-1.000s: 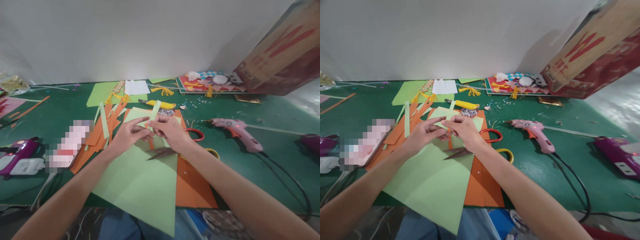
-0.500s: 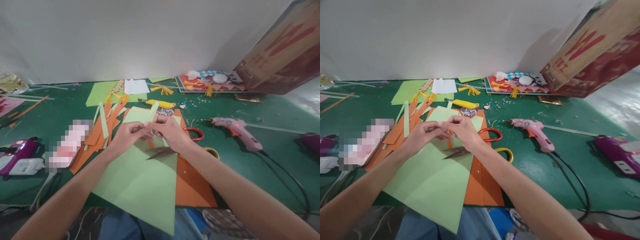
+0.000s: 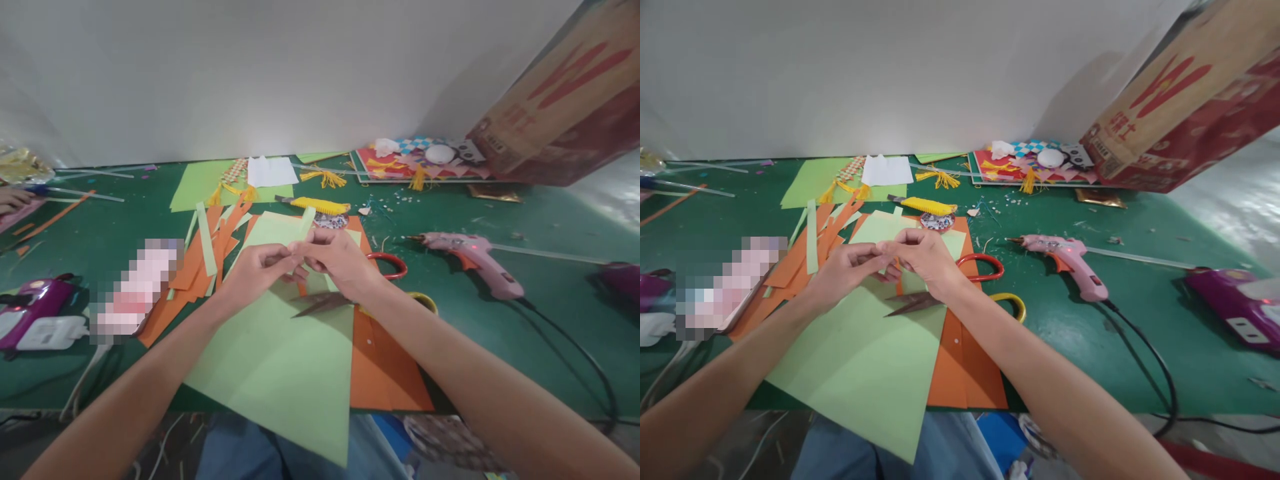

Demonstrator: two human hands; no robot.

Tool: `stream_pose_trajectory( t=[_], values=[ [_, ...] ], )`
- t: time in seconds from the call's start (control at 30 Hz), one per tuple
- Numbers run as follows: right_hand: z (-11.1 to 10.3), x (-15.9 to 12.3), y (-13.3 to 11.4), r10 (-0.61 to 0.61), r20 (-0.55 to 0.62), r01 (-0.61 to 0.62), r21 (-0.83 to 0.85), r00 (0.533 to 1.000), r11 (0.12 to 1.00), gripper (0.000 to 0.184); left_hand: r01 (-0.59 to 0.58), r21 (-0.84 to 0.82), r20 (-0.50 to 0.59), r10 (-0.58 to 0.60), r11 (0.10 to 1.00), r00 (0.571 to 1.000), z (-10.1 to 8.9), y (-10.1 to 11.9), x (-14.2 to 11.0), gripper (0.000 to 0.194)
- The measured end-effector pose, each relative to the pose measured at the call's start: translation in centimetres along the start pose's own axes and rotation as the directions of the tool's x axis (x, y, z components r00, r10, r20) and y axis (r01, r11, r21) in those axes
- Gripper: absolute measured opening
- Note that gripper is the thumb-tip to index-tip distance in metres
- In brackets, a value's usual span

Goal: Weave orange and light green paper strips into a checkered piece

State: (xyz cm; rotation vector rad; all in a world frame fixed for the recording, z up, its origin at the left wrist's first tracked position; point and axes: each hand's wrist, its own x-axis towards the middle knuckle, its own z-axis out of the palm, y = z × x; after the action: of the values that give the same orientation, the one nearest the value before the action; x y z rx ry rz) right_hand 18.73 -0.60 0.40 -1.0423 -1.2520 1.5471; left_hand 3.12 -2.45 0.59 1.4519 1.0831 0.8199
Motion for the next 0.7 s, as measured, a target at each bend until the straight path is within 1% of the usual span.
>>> stream_pose_trajectory(
  t=[0.17, 0.47, 0.6, 0.7],
  values=[
    [-0.03, 0.00, 0.24, -0.014, 0.025, 0.015, -0.007, 1.000, 1.000, 0.034, -0.020, 0.005, 0.011, 0.020, 1.000, 1.000, -0.04, 0.09, 0.03, 0.024],
    [-0.43, 0.12, -0.27, -0.011, -0.044, 0.011, 0.002, 0.999, 1.000, 0.040, 0.008, -0.002, 0.015, -0.008, 1.000, 1.000, 0.19, 0.08, -0.06, 0.022],
    [-0.38, 0.16, -0.17, -0.014, -0.028, 0.013, -0.011, 1.000, 1.000, 0.041, 0.013, 0.028, 0.010, -0.013, 1.000, 1.000, 0.26, 0.10, -0.04, 0.020],
    [-0.29, 0.11, -0.06, -0.017, -0.002, 0.017, -0.028, 1.000, 0.999, 0.038, -0.022, 0.043, 0.009, 0.022, 0.999, 1.000, 0.33, 0.16, -0.01, 0.018]
  ],
)
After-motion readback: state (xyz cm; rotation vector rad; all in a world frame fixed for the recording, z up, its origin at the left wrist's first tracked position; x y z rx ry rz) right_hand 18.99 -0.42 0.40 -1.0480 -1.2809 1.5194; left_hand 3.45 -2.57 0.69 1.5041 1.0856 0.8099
